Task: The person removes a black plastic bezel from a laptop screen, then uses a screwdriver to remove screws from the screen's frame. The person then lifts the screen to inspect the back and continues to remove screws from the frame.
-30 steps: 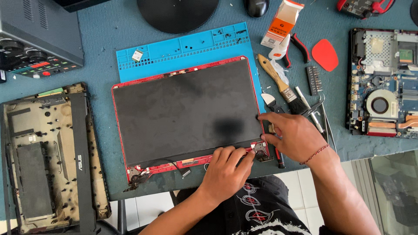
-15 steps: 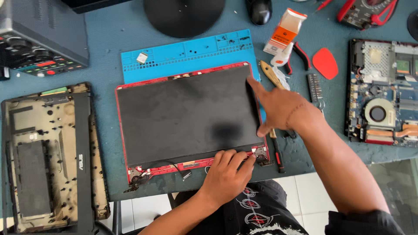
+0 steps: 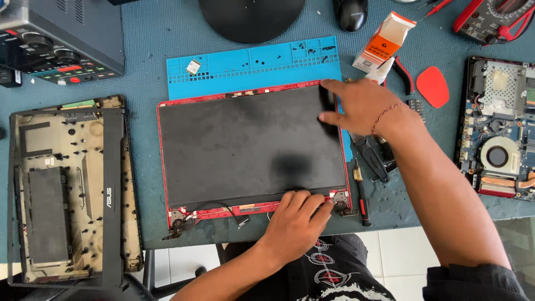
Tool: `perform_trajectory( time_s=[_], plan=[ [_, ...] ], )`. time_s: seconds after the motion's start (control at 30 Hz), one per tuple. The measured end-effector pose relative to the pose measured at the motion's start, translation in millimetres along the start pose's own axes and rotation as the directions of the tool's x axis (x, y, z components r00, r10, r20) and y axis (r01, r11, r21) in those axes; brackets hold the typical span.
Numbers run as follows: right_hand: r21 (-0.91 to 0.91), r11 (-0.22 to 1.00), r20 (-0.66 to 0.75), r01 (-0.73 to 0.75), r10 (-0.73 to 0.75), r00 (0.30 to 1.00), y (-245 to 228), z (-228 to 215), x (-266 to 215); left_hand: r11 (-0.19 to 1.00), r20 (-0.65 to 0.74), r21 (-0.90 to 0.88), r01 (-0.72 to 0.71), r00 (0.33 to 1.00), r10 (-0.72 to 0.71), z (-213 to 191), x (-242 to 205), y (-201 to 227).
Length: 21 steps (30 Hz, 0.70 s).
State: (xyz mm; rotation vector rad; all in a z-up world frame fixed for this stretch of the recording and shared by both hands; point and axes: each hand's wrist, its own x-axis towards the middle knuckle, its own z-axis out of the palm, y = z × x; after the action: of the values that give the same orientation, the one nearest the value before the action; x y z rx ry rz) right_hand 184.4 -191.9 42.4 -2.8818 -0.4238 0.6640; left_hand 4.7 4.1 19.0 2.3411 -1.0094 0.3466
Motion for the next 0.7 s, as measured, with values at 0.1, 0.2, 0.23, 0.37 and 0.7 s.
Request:
perform_trajectory(
  time_s=[0.1,0.2,0.23,0.37,0.7],
  plan=[
    [-0.029,0.988,-0.136,0.152,-0.155,0.979,14.5,12.8,11.2,1.000,0.032,0.011,-0.015,0.999,0.014,-0.8,0.2,-1.7],
    [0.033,0.980,-0.237,0.196,-0.183,0.954,17.2,19.8,14.2,1.000,0.028,0.008,-0.020,0.999,0.019,1.4,-3.1,-2.0],
    [0.035,0.980,-0.236,0.196,-0.183,0.954,17.6,21.0,16.9,1.000,0.029,0.008,-0.019,0.999,0.018,1.7,-3.3,-2.2],
    [0.092,0.972,-0.317,0.217,-0.178,0.932,19.6,25.3,23.2,1.000,0.022,0.016,-0.014,1.000,0.013,4.6,-6.0,-1.9],
    [0.089,0.990,-0.239,0.111,-0.087,0.967,17.1,22.0,36.7,0.999,0.030,0.043,-0.001,1.000,0.000,11.0,-11.2,-0.6]
  ],
)
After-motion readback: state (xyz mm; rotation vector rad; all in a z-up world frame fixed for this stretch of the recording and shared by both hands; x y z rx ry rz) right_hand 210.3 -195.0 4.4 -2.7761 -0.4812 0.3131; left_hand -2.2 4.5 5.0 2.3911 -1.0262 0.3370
